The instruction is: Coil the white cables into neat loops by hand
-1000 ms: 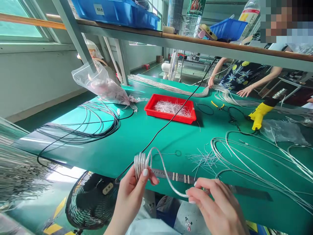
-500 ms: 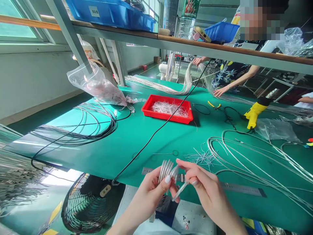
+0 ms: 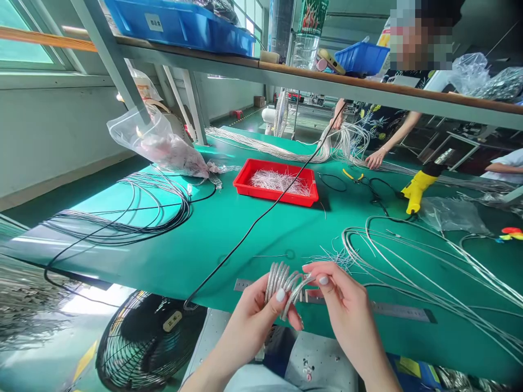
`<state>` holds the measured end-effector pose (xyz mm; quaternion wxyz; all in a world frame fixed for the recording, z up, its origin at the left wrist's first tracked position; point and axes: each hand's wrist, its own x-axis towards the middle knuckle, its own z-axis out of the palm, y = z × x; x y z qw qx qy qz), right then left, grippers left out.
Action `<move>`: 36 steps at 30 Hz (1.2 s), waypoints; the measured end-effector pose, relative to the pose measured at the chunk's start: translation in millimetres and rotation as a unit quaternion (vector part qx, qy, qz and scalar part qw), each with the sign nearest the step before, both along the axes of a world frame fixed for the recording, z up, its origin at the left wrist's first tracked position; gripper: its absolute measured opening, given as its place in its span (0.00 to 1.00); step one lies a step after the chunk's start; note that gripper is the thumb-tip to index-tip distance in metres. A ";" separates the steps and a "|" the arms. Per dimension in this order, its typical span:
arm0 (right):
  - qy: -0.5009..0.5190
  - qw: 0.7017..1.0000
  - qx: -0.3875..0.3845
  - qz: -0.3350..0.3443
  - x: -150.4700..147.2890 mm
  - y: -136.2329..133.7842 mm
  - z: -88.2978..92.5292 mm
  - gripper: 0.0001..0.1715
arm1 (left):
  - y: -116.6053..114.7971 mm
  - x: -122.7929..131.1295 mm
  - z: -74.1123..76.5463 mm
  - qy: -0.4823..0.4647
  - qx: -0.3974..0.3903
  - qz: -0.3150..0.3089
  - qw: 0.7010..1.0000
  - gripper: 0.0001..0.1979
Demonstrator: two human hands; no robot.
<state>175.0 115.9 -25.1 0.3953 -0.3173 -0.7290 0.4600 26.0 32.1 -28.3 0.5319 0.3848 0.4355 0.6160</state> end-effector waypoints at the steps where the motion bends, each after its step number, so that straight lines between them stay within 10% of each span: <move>1: 0.003 1.000 -0.007 0.000 -0.5 -0.3 -0.2 0.16 | -0.1 -0.1 0.3 0.004 -0.002 0.004 1.000 0.17; 10: -0.023 1.000 0.001 -0.018 -5.7 0.2 -3.9 0.15 | 0.8 0.4 -1.4 -0.048 -0.016 -0.006 0.999 0.21; 22: -0.166 0.927 0.319 -0.105 -2.1 9.5 -14.0 0.15 | -2.5 -13.8 0.4 -0.209 -0.036 -0.028 0.977 0.19; 31: -0.079 0.987 -0.134 -0.032 30.8 26.5 -25.8 0.21 | -14.1 -59.2 9.4 -0.424 0.063 0.113 0.896 0.07; 36: -0.086 0.988 -0.119 -0.043 51.6 41.5 -23.5 0.19 | -17.3 -71.8 8.1 -0.458 0.091 0.162 0.869 0.04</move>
